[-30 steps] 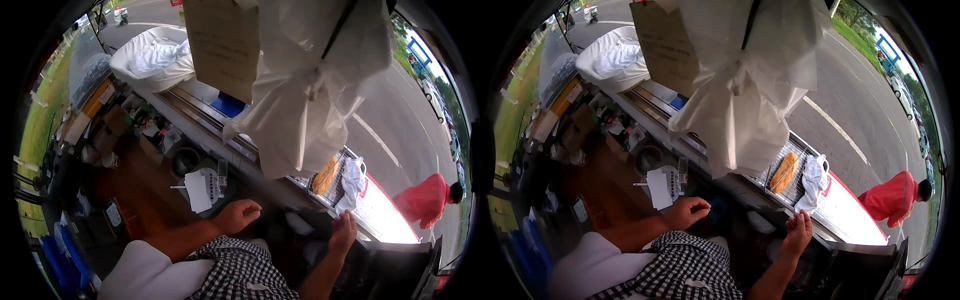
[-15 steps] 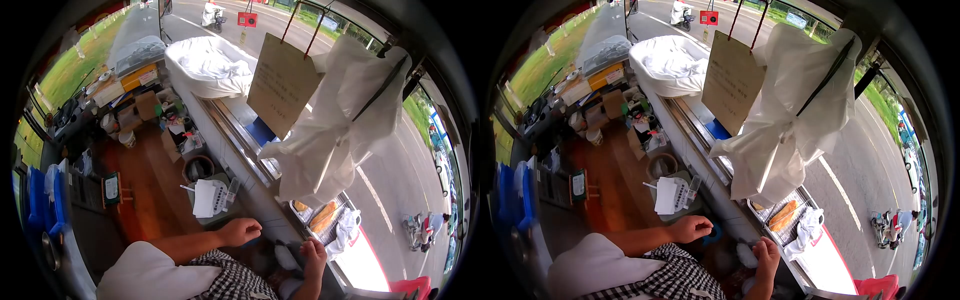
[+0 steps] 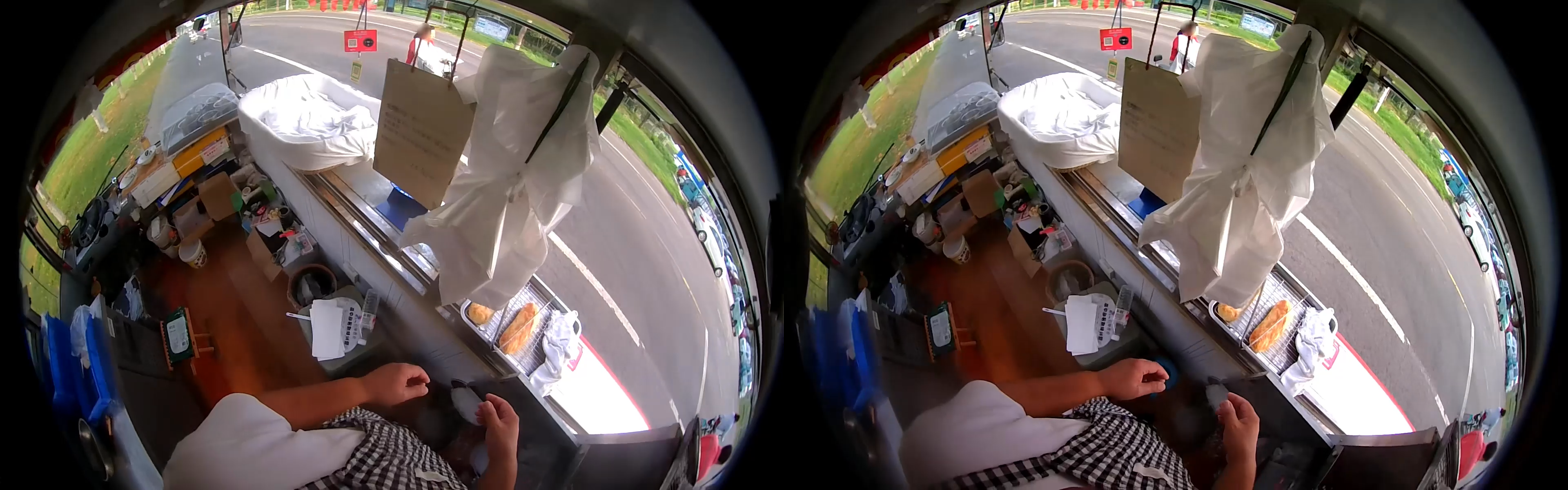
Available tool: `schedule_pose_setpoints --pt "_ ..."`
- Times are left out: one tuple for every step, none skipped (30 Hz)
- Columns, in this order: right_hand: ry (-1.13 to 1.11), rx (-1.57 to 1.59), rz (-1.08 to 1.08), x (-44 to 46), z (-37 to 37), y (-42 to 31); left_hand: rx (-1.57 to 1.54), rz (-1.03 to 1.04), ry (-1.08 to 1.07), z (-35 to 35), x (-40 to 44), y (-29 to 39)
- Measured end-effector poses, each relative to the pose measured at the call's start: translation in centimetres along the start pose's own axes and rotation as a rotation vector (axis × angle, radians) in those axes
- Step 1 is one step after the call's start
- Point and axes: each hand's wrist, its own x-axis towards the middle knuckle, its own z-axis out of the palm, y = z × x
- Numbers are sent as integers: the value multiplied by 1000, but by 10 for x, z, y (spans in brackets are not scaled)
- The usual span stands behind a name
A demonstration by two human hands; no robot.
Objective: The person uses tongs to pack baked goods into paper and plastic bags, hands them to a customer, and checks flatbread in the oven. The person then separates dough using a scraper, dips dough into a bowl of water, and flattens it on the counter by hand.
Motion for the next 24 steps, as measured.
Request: schedule_pose_setpoints --pt "23 -10 -17 -1 1 9 34 22 -26 -5 3 -4" --pt "58 -21 -21 -8 1 21 63 43 -69 -8 4 -6" --pt "78 -24 -5 -16 4 28 100 83 -68 -12 5 -7" --pt "98 -26 14 -21 9 34 102 53 -107 -16 6 -14" --pt "127 -45 22 -27 15 41 89 36 -148 -22 6 -17" --pt "149 -65 33 -35 21 50 77 14 -185 -28 4 -21" --pt "175 -83 50 -43 29 58 81 3 -207 -33 1 -29" --pt "194 -103 60 -49 38 65 88 -4 -217 -39 0 -37" --pt "203 -126 66 -57 46 71 82 -33 -249 -44 -2 -46" --pt "222 -165 93 -66 52 76 77 -65 -271 -49 -6 -57" --pt "230 -206 118 -74 59 79 74 -100 -282 -54 -8 -68" --pt "229 -248 139 -81 66 83 138 -111 -315 -58 -10 -79" --pt "255 -293 173 -89 73 88 201 -124 -341 -62 -11 -91" --pt "267 -311 205 -96 78 97 263 -139 -361 -65 -13 -105" --pt "275 -331 234 -103 81 112 333 -134 -387 -68 -14 -123" --pt "277 -352 260 -110 84 127 372 -143 -410 -71 -16 -133" --pt "281 -377 310 -116 85 141 410 -154 -426 -75 -17 -143" --pt "279 -406 355 -123 85 155 447 -169 -435 -80 -19 -154" --pt "273 -439 398 -130 85 173 473 -181 -437 -84 -20 -168" --pt "263 -419 425 -135 84 192 478 -212 -424 -89 -23 -181" --pt "251 -402 451 -140 81 218 479 -243 -408 -94 -27 -189" --pt "239 -387 477 -145 79 240 479 -274 -391 -98 -32 -197" --pt "210 -402 507 -149 77 256 450 -295 -327 -101 -39 -207" --pt "183 -418 538 -153 74 270 451 -331 -299 -104 -45 -221"
